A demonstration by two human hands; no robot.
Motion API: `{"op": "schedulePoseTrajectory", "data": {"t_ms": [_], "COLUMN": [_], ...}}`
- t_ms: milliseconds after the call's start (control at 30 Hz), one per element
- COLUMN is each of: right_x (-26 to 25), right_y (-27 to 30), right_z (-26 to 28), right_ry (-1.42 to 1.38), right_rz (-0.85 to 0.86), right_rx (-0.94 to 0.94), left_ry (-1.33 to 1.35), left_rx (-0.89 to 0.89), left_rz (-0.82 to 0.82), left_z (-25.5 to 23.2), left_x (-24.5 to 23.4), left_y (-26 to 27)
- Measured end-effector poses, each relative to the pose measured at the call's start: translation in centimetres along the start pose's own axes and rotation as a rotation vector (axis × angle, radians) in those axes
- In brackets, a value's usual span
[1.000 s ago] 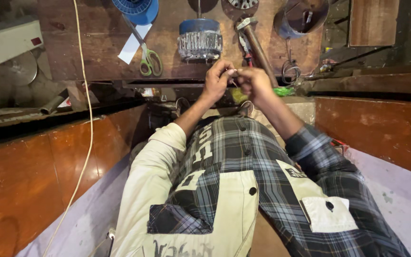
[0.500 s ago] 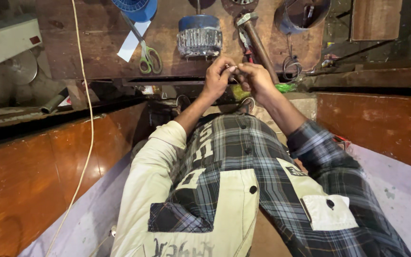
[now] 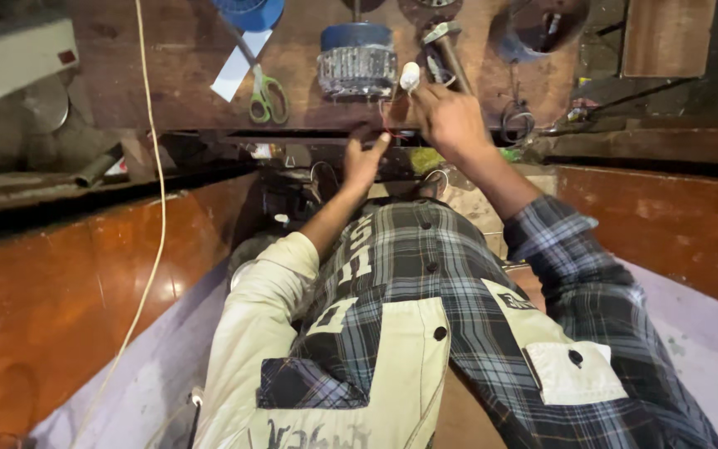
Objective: The person works on a small electric motor on a cluttered workbench, using pliers to strip and twist wires, then connects a capacitor and tests the assembly by plugging into a wall socket. The person handles the motor, wires, capacitor, and a power cord throughout the process.
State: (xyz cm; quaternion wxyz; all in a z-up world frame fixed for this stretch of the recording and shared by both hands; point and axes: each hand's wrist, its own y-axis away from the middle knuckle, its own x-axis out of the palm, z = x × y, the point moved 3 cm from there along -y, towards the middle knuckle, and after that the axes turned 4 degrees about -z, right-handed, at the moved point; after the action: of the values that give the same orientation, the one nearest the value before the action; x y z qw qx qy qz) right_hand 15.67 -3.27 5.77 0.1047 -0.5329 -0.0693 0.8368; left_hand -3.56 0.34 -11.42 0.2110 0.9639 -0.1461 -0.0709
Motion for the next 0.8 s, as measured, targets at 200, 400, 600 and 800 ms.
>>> {"op": "schedulePoseTrajectory", "data": {"t_ms": [200, 400, 600, 800], "right_x": [0.4, 5.5, 11.8, 14.2], "right_y": [4.3, 8.2, 9.9, 11.4], "right_z": [1.0, 1.1, -1.7, -1.7], "right_ry": [-0.094, -0.43, -0.874, -1.325], "right_rz": [-0.32, -0.18, 0.005, 0.174], "right_rx": [0.078, 0.218, 0.589, 0.874], "left_ry": [0.256, 0.293, 0.288, 0.353], "left_rx": [-0.209, -0.233, -0.249, -0.318], "left_rz": [0.282, 0.342, 0.356, 0.396], "left_z": [1.4, -0.1, -1.6, -1.5], "left_x": [1.3, 0.8, 0.4, 0.6], "left_y": [-0.5, 0.6, 1.0, 1.0]}}
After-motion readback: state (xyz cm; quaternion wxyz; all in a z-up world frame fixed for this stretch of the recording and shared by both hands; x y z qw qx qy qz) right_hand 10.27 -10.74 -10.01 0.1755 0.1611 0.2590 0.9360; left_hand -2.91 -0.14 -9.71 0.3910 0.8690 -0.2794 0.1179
